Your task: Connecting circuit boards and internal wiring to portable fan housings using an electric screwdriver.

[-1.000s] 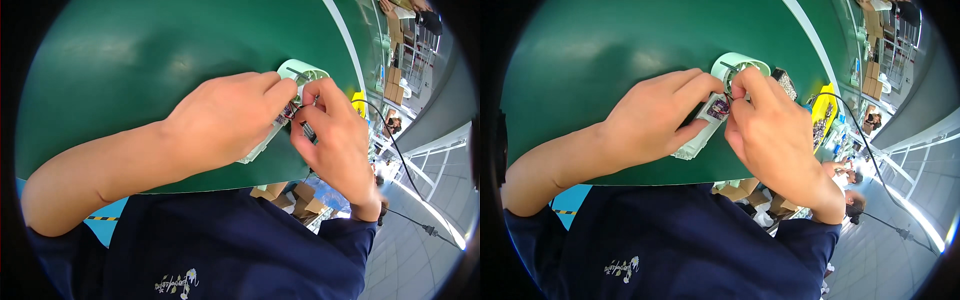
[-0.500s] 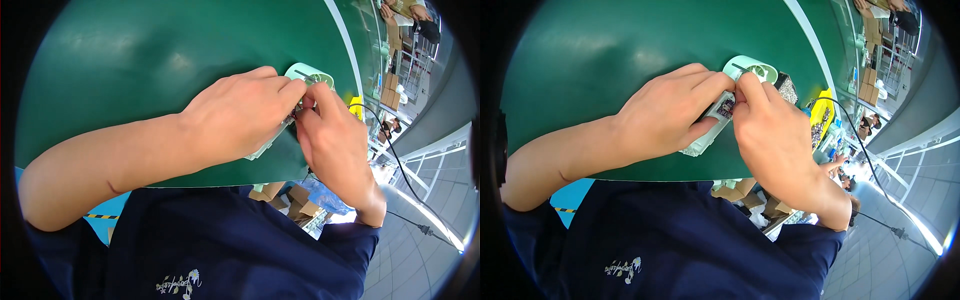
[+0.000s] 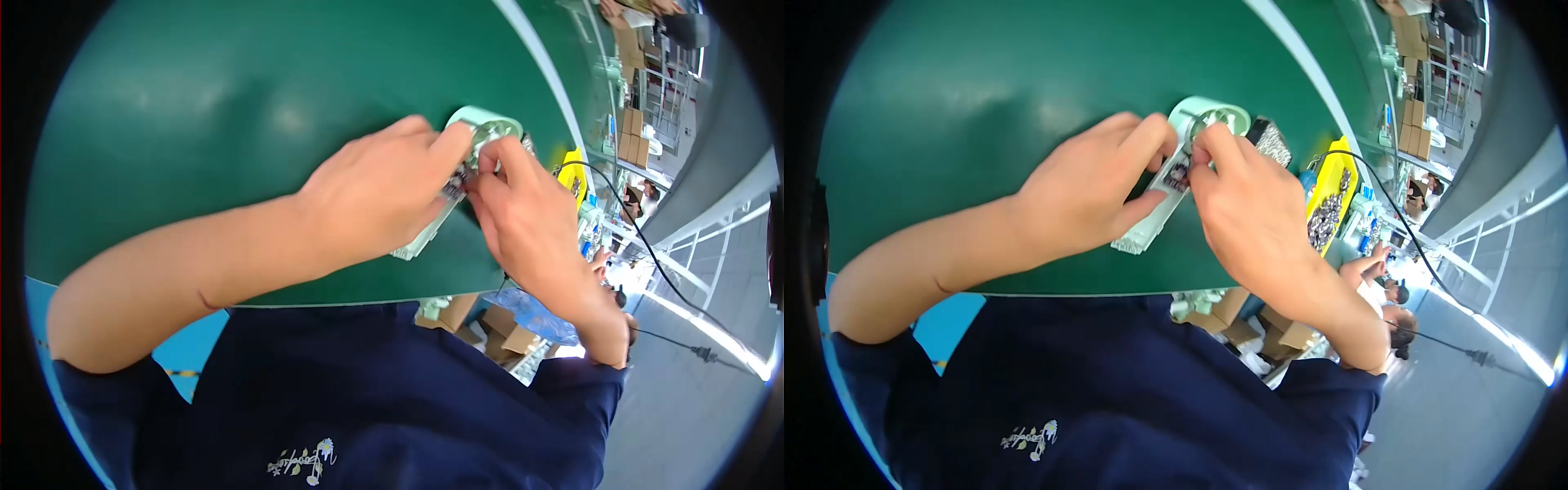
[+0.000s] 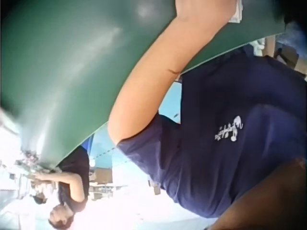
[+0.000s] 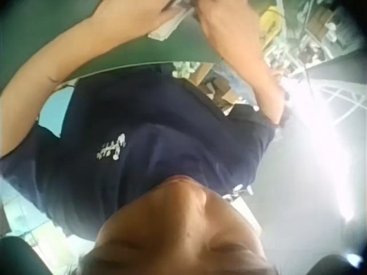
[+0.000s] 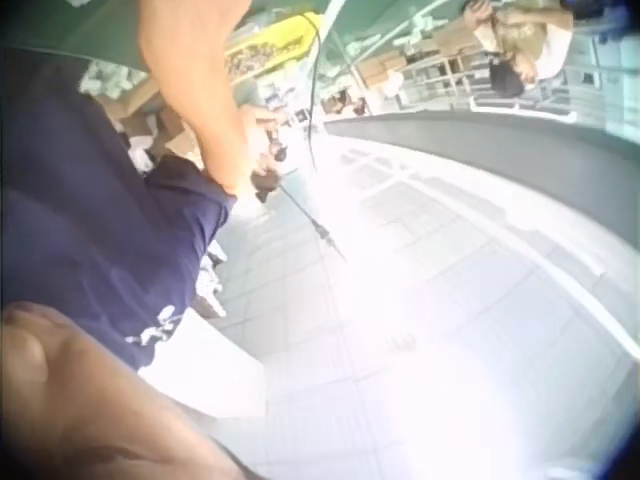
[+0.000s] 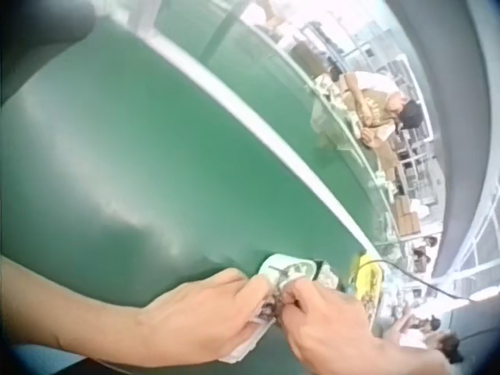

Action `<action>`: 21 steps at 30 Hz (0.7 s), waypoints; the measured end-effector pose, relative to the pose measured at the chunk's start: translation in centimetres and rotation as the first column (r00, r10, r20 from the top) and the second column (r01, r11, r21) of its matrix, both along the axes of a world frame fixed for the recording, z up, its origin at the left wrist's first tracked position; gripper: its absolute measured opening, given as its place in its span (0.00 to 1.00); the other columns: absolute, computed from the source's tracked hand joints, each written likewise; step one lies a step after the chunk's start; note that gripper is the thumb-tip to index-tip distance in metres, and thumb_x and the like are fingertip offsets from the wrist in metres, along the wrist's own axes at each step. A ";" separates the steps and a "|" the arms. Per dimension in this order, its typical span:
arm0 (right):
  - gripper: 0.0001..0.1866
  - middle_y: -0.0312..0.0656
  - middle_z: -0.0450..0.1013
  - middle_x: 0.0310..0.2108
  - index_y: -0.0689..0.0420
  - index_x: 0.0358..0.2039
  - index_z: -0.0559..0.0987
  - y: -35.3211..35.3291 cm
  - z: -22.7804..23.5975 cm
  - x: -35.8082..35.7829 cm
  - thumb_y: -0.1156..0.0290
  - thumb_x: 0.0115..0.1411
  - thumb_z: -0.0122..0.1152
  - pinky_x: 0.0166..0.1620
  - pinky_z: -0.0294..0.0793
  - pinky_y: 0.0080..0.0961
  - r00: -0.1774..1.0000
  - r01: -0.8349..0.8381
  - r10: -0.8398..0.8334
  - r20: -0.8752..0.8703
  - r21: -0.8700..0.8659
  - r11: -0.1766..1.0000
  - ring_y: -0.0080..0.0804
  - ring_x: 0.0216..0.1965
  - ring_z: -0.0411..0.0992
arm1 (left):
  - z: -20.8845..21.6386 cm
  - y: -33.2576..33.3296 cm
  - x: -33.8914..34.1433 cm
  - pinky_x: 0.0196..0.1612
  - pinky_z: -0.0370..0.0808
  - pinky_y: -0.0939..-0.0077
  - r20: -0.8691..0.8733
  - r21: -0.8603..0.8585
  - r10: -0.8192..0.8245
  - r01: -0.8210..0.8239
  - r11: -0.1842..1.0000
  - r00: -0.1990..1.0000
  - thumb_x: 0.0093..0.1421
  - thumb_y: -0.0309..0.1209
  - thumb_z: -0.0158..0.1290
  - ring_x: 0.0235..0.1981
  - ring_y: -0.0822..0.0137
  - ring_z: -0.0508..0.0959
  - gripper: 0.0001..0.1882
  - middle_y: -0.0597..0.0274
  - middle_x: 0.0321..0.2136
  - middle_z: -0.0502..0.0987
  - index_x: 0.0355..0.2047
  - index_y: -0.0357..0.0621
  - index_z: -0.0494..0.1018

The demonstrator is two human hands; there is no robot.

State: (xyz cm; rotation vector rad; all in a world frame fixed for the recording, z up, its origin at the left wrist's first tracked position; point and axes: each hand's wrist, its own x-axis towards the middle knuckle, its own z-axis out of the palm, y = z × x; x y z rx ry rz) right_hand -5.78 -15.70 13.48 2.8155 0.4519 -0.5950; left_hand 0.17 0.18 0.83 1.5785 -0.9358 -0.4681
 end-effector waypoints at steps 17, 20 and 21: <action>0.16 0.38 0.75 0.25 0.60 0.46 0.71 0.9 -3.5 -3.1 0.74 0.62 0.68 0.29 0.72 0.21 0.433 0.654 -0.901 0.023 0.680 0.332 0.20 0.25 0.74 | 1.1 -0.3 1.1 0.40 0.79 0.59 -0.158 -0.066 0.012 -0.022 0.998 0.987 0.61 0.24 0.56 0.36 0.52 0.82 0.17 0.54 0.32 0.80 0.50 0.40 0.68; 0.20 0.39 0.75 0.24 0.59 0.50 0.68 -0.2 -4.4 -4.3 0.76 0.62 0.68 0.29 0.72 0.20 0.452 0.652 -0.889 -0.067 0.705 0.278 0.21 0.25 0.73 | 1.0 -0.5 1.0 0.38 0.79 0.61 -0.156 -0.119 0.023 -0.042 0.992 0.987 0.61 0.24 0.56 0.33 0.54 0.82 0.17 0.56 0.31 0.80 0.50 0.40 0.68; 0.22 0.39 0.75 0.24 0.59 0.51 0.66 -0.4 -4.8 -4.3 0.77 0.61 0.67 0.29 0.71 0.19 0.414 0.659 -0.896 -0.158 0.731 0.176 0.21 0.25 0.73 | 1.4 -0.6 1.7 0.33 0.79 0.64 -0.159 -0.187 0.063 -0.093 0.978 0.985 0.61 0.24 0.56 0.27 0.58 0.82 0.17 0.55 0.31 0.80 0.49 0.40 0.68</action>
